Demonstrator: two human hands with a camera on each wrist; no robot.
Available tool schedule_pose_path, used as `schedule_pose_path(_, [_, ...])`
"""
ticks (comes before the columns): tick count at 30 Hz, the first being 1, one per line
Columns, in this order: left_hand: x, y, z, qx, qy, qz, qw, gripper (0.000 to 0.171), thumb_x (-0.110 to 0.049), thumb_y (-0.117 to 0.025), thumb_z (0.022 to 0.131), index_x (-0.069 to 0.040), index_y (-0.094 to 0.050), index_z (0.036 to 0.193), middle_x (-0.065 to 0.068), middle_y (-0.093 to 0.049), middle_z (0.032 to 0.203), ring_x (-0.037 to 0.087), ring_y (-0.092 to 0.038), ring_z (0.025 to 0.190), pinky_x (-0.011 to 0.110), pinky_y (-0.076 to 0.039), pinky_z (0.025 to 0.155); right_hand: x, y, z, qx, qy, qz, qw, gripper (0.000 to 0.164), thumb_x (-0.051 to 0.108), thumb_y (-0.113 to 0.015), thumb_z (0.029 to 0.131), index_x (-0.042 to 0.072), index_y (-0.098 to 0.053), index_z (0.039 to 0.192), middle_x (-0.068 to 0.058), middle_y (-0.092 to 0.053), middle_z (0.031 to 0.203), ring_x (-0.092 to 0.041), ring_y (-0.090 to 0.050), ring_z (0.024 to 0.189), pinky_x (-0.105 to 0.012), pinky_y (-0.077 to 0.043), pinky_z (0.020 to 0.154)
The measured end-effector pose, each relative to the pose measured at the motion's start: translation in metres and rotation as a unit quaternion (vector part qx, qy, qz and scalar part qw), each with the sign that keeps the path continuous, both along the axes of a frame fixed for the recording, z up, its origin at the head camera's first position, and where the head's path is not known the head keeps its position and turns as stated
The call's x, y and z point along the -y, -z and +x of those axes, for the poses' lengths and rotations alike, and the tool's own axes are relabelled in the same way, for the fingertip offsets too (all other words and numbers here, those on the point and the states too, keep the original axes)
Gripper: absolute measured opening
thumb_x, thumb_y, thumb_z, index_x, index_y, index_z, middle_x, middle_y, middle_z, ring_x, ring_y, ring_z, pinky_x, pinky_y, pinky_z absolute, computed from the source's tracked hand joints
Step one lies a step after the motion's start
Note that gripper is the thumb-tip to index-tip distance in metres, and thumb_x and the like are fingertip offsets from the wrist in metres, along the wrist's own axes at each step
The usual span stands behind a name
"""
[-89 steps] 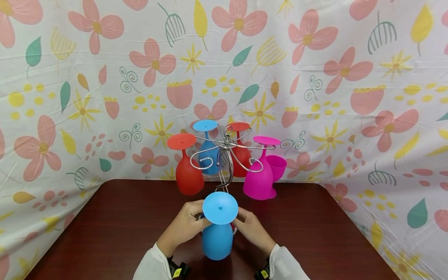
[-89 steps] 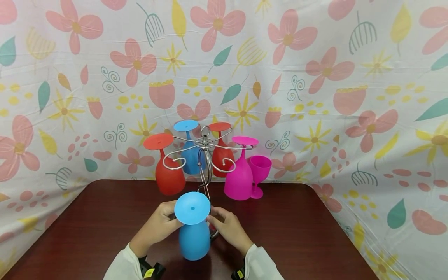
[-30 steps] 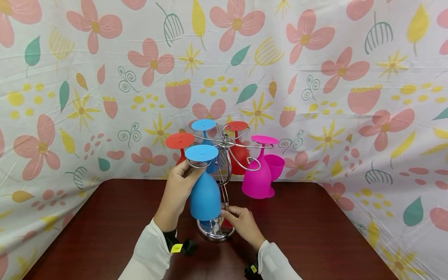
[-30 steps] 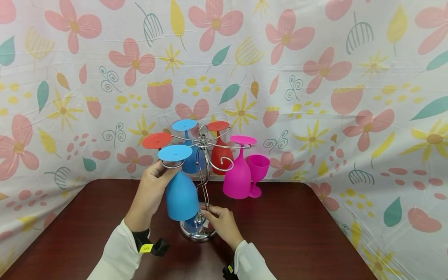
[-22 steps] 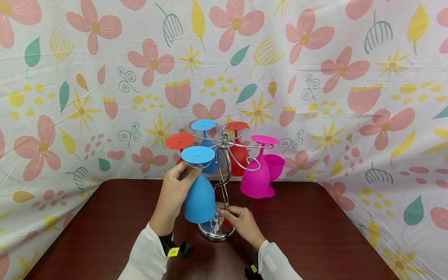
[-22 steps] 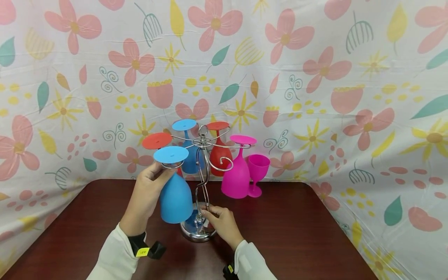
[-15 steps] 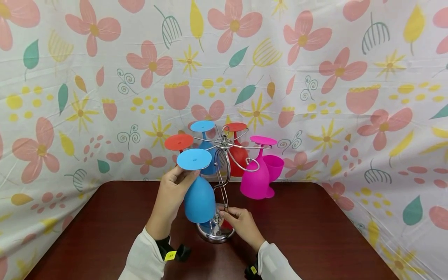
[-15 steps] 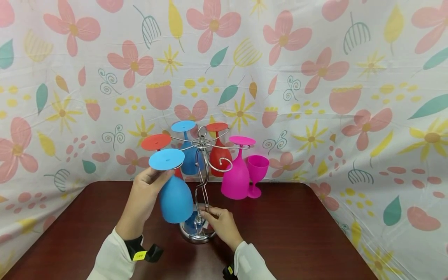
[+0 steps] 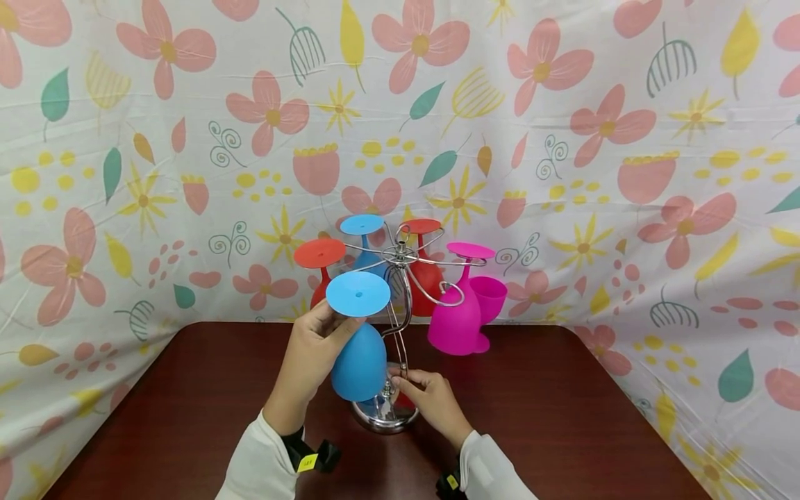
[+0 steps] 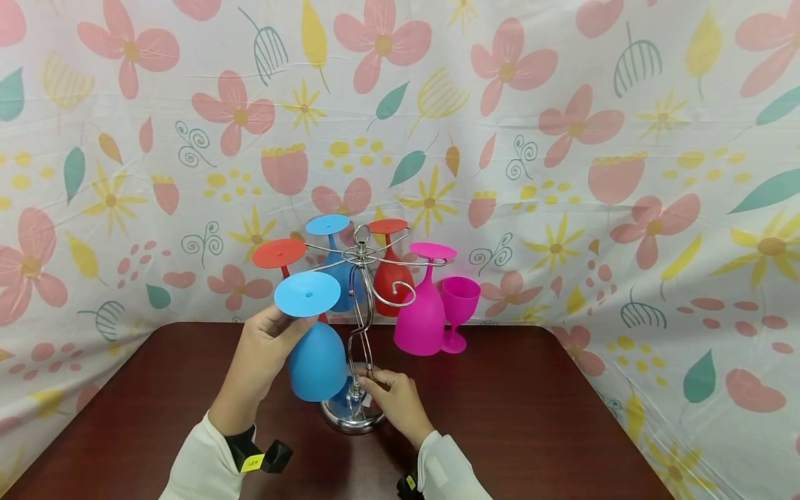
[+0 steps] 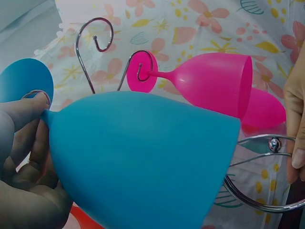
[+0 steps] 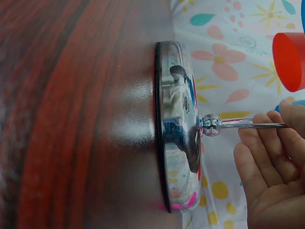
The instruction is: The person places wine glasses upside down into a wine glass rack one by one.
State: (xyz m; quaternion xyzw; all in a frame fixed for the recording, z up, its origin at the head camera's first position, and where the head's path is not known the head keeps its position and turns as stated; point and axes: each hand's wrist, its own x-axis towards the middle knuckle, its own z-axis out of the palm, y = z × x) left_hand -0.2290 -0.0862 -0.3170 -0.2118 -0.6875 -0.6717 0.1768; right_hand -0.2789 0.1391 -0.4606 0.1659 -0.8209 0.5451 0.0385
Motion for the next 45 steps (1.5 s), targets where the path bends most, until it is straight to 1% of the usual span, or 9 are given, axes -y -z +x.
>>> schedule_pose_path(3, [0.001,0.003,-0.001,-0.013,0.002,-0.003,0.9999,0.039,-0.010,-0.069,0.095,-0.005,-0.063,0.134,0.012,-0.067,0.122,0.029,-0.064,0.111,0.055,-0.048,0.099,0.002,-0.006,0.005,0.001,-0.004,-0.007,1.000,0.022,0.025,-0.066,0.099,0.012,-0.078,0.113,-0.003,-0.073,0.114,-0.023,-0.065,0.114,-0.050,-0.049,0.099])
schedule_pose_path(8, [0.002,0.009,-0.002,-0.036,-0.029,-0.024,0.9986,0.035,-0.012,-0.072,0.093,-0.006,-0.068,0.128,0.009,-0.067,0.120,0.028,-0.063,0.113,0.056,-0.048,0.098,0.005,-0.027,0.018,-0.003,-0.015,-0.010,1.000,0.024,0.017,-0.065,0.099,0.001,-0.075,0.114,-0.013,-0.071,0.116,-0.029,-0.064,0.115,-0.051,-0.049,0.099])
schedule_pose_path(19, [0.010,0.028,-0.002,-0.050,-0.055,-0.037,0.9966,0.031,-0.012,-0.074,0.092,-0.007,-0.071,0.122,0.006,-0.063,0.121,0.025,-0.058,0.115,0.055,-0.050,0.095,0.006,-0.039,0.028,-0.004,-0.017,-0.006,1.000,0.025,0.018,-0.065,0.099,0.001,-0.075,0.116,-0.014,-0.071,0.116,-0.028,-0.065,0.114,-0.052,-0.048,0.099])
schedule_pose_path(25, [0.017,0.047,0.002,-0.051,-0.043,-0.030,0.9973,0.035,-0.011,-0.072,0.094,-0.012,-0.068,0.129,0.002,-0.059,0.128,0.022,-0.056,0.119,0.038,-0.050,0.098,0.004,-0.026,0.018,0.009,-0.011,-0.005,1.000,0.022,0.020,-0.066,0.099,0.007,-0.077,0.112,-0.011,-0.072,0.114,-0.028,-0.065,0.113,-0.054,-0.048,0.099])
schedule_pose_path(30, [0.021,0.070,0.006,-0.019,-0.055,0.006,0.9983,0.030,-0.014,-0.064,0.100,-0.012,-0.065,0.130,0.002,-0.059,0.128,0.022,-0.056,0.119,0.024,-0.049,0.097,0.000,-0.005,0.005,0.010,-0.008,-0.010,1.000,0.025,0.029,-0.067,0.098,0.017,-0.076,0.117,-0.001,-0.073,0.114,-0.024,-0.064,0.116,-0.053,-0.046,0.101])
schedule_pose_path(37, [0.022,0.106,0.006,0.034,-0.088,0.005,0.9955,0.029,-0.025,-0.045,0.109,-0.008,-0.066,0.120,0.002,-0.066,0.118,0.018,-0.061,0.110,0.030,-0.052,0.090,-0.004,0.000,0.002,-0.001,-0.012,0.001,1.000,0.031,0.036,-0.068,0.096,0.020,-0.074,0.122,0.003,-0.073,0.114,-0.022,-0.063,0.116,-0.052,-0.046,0.102])
schedule_pose_path(40, [0.020,0.125,0.001,0.043,-0.097,-0.022,0.9941,0.024,-0.021,-0.048,0.108,-0.010,-0.069,0.114,0.001,-0.070,0.107,0.019,-0.065,0.103,0.030,-0.054,0.086,-0.004,0.001,0.002,-0.006,-0.011,0.008,1.000,0.031,0.037,-0.068,0.097,0.019,-0.074,0.121,0.004,-0.073,0.112,-0.021,-0.063,0.116,-0.052,-0.047,0.101])
schedule_pose_path(42, [0.020,0.136,-0.002,0.058,-0.110,-0.074,0.9896,0.020,-0.021,-0.053,0.106,-0.013,-0.070,0.113,-0.002,-0.070,0.103,0.018,-0.066,0.098,0.031,-0.054,0.083,-0.005,0.002,0.003,-0.009,-0.009,0.012,1.000,0.031,0.037,-0.067,0.097,0.018,-0.074,0.120,0.005,-0.073,0.111,-0.021,-0.062,0.116,-0.052,-0.047,0.101])
schedule_pose_path(45, [0.020,0.149,-0.006,0.096,-0.091,-0.168,0.9767,0.024,-0.025,-0.059,0.103,-0.015,-0.067,0.123,-0.001,-0.068,0.112,0.021,-0.065,0.104,0.037,-0.054,0.084,-0.005,0.003,0.004,-0.012,-0.008,0.020,1.000,0.032,0.037,-0.067,0.097,0.016,-0.074,0.119,0.005,-0.073,0.109,-0.020,-0.062,0.115,-0.051,-0.047,0.101])
